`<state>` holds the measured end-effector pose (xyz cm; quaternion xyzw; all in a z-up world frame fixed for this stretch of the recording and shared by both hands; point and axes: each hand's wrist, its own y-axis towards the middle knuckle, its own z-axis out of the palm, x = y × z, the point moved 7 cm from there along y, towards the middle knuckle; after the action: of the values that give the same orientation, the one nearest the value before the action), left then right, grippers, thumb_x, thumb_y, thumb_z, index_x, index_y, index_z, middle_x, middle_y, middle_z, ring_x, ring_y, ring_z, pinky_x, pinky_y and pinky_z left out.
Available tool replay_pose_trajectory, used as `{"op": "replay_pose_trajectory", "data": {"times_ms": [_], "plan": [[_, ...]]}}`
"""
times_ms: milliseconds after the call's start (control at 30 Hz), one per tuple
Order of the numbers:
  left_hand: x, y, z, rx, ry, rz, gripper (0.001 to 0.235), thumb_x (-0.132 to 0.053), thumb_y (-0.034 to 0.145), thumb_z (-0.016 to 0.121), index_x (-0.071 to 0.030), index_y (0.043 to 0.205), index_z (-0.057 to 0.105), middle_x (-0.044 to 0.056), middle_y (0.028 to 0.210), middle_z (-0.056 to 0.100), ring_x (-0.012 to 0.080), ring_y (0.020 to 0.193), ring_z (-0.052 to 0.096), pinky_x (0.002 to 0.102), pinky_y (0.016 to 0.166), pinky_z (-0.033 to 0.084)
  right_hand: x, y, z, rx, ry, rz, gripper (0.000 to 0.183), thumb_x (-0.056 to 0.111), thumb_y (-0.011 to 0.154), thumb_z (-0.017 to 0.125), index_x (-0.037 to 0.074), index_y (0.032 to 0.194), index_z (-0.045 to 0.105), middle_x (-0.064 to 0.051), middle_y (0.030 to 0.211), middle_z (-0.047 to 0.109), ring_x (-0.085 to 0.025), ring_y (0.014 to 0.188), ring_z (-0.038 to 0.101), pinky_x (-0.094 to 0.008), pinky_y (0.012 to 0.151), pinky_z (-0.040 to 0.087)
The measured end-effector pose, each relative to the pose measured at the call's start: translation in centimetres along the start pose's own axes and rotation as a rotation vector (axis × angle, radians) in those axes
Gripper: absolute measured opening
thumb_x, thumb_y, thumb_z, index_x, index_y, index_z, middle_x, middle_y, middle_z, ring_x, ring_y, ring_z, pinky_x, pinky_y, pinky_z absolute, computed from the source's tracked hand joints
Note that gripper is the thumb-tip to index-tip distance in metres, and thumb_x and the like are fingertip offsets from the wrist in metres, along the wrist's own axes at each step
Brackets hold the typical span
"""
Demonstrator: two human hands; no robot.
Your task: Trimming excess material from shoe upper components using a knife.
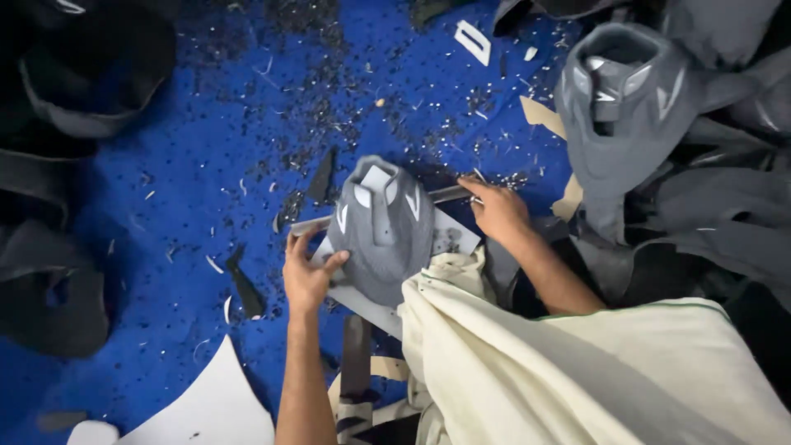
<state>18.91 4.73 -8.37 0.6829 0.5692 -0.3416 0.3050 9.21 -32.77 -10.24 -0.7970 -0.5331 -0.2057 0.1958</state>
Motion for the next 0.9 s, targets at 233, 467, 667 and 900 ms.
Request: {"op": "replay_pose_trajectory", "data": {"times_ms": [233, 467, 667, 900], "plan": [[2.8, -1.1, 1.1, 0.123, -0.025, -0.192, 0.059, -0.036, 0.067, 0.092, -0.003, 0.112, 0.075, 0.023, 0.145, 0.055, 0.0308, 0.111, 0.069, 0.038, 0.094, 0.053, 0.3, -1.7, -0.3, 0.052, -0.047, 0.021, 0.044, 0.013, 0.086, 0.065, 0.025, 0.128, 0.070, -0.014, 0.115, 0.074, -0.038, 0.095, 0.070, -0.047, 0.083, 0.056], [-1.5, -1.5, -0.3, 0.091, 0.204, -0.112, 0.060, -0.042, 0.070, 0.088, -0.006, 0.116, 0.072, 0.026, 0.145, 0.053, 0.0399, 0.125, 0.056, 0.048, 0.105, 0.042, -3.9, 1.2, 4.4, 0.067, 0.754, 0.150, 0.020, 0.006, 0.104, 0.061, 0.002, 0.121, 0.070, -0.014, 0.113, 0.076, -0.022, 0.098, 0.076, -0.036, 0.089, 0.060], [-8.3, -8.9, -4.5, -0.010, 0.451, 0.057, 0.062, -0.032, 0.087, 0.074, -0.004, 0.137, 0.052, 0.023, 0.147, 0.053, 0.0432, 0.127, 0.052, 0.053, 0.101, 0.039, 10.7, 1.9, 4.4, 0.450, 1.072, -0.016, 0.017, -0.001, 0.102, 0.052, -0.003, 0.116, 0.061, -0.017, 0.122, 0.070, -0.023, 0.106, 0.074, -0.033, 0.088, 0.061], [-6.3, -23.1, -6.1, 0.387, 0.850, -0.395, 0.083, -0.044, 0.067, 0.081, -0.009, 0.137, 0.053, 0.018, 0.126, 0.058, 0.0380, 0.107, 0.059, 0.049, 0.082, 0.049, 11.8, 1.0, 10.9, 0.692, 1.196, -0.062, 0.007, 0.003, 0.104, 0.050, 0.000, 0.108, 0.056, -0.020, 0.123, 0.070, -0.025, 0.111, 0.073, -0.033, 0.092, 0.061]]}}
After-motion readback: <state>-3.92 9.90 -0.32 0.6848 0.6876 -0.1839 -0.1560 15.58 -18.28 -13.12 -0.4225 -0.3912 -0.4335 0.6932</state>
